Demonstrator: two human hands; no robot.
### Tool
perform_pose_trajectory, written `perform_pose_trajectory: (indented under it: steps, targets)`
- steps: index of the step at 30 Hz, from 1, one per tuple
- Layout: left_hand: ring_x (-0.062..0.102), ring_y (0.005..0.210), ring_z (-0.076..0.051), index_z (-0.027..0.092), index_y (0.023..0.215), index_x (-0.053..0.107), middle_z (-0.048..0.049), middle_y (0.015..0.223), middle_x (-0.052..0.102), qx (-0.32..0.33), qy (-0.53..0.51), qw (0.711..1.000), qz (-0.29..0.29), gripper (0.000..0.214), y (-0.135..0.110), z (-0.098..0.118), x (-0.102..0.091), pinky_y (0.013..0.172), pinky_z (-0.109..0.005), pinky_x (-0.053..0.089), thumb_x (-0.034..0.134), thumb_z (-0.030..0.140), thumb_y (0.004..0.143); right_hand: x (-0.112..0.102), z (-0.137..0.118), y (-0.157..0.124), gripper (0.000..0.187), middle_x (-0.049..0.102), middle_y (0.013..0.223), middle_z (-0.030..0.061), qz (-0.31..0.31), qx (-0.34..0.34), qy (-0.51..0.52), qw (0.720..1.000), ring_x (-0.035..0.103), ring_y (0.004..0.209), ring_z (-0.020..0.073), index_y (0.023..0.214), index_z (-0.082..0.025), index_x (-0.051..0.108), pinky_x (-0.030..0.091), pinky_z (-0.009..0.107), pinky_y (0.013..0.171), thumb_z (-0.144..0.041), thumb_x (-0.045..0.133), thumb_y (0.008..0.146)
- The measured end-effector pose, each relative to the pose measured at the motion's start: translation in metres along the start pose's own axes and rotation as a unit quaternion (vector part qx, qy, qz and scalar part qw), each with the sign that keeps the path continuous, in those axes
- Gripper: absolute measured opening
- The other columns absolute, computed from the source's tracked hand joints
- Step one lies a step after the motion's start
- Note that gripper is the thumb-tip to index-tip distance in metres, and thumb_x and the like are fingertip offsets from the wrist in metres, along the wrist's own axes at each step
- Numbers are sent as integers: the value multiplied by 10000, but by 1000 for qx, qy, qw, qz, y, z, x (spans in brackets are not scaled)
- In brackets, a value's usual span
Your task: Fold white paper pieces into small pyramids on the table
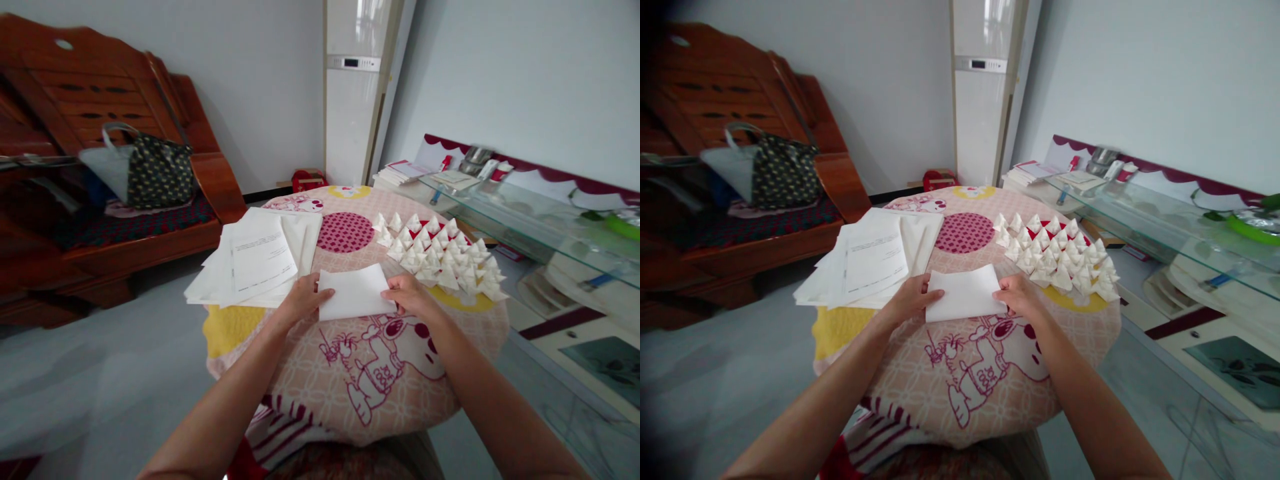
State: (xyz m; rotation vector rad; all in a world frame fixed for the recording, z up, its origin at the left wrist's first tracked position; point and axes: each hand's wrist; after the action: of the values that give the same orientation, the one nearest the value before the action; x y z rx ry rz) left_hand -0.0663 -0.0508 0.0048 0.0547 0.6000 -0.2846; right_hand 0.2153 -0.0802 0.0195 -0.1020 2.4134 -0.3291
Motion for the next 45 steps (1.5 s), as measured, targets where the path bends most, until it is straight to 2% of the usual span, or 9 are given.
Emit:
perform_pose_trajectory:
  steps: [2, 4, 7, 9, 14, 18, 27, 40, 45]
  targets:
    - [599, 669, -177, 98, 1314, 586, 27, 645, 602, 10, 41, 997, 59, 576, -3, 3, 3, 613, -266, 430, 684, 341, 801, 5, 1, 3, 129, 600, 529, -12, 28, 5, 16, 999, 512, 384, 144, 763, -171, 685, 373, 253, 406, -274, 608, 762]
    - [612, 667, -178, 84, 1484, 437, 55, 612, 570, 10, 72, 994, 77, 747, -5, 6, 5, 643, -273, 450, 688, 306, 815, 10, 5, 5, 275, 688, 668, 20, 63, -18, 43, 997, 558, 457, 152, 948, -150, 743, 409, 262, 453, -267, 634, 724]
    - [632, 695, -181, 86, 1545, 357, 47, 650, 591, 1, 133, 988, 77, 808, -8, 8, 9, 693, -281, 476, 688, 249, 826, 15, 13, 6, 624, 660, 637, -12, 114, -77, 54, 989, 560, 522, 157, 1295, -141, 686, 414, 256, 508, -263, 675, 683]
    - [653, 751, -191, 92, 1547, 359, 16, 717, 634, -6, 181, 980, 82, 785, -10, 8, 12, 750, -295, 491, 679, 225, 843, 18, 16, 6, 688, 584, 550, -49, 128, -100, 35, 986, 508, 493, 147, 1368, -141, 653, 386, 255, 508, -279, 670, 694]
    - [694, 840, -224, 142, 1375, 575, -56, 821, 711, -17, 232, 970, 69, 485, -16, 13, 14, 821, -322, 509, 637, 218, 900, 22, 19, 8, 396, 642, 609, 8, 129, -108, -28, 985, 554, 560, 163, 1043, -125, 809, 409, 281, 569, -307, 650, 728]
    - [715, 840, -235, 170, 1178, 720, -70, 814, 738, -26, 237, 970, 45, 280, -19, 15, 13, 840, -327, 524, 639, 237, 918, 25, 20, 7, 344, 677, 638, 29, 141, -119, -66, 981, 588, 592, 178, 1006, -141, 821, 419, 290, 602, -304, 641, 763]
    - [732, 943, -251, 152, 1259, 729, -141, 1055, 780, -33, 242, 969, 32, 343, -20, 13, 16, 924, -346, 533, 625, 214, 938, 27, 21, 5, 321, 738, 700, 56, 151, -120, -94, 977, 639, 634, 202, 977, -166, 829, 457, 297, 635, -315, 621, 783]
    - [727, 944, -248, 177, 1285, 701, -102, 925, 775, -23, 247, 967, 48, 358, -22, 13, 16, 919, -338, 521, 634, 223, 937, 29, 19, 4, 303, 763, 733, 71, 169, -126, -87, 974, 660, 641, 212, 927, -181, 834, 469, 296, 641, -323, 608, 783]
    - [727, 934, -236, 195, 1203, 732, -96, 945, 776, -19, 266, 963, 43, 285, -22, 13, 17, 881, -317, 526, 617, 225, 943, 29, 20, 6, 284, 757, 708, 49, 171, -126, -93, 973, 648, 625, 201, 920, -203, 834, 464, 290, 628, -322, 615, 783]
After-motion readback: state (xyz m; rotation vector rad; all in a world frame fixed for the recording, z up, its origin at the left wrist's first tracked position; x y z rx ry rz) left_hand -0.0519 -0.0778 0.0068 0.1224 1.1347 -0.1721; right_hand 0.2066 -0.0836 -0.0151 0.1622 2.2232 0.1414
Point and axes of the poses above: each hand's wrist, its own y-axis towards the middle knuckle, its own x-axis out of the palm, z = x × y
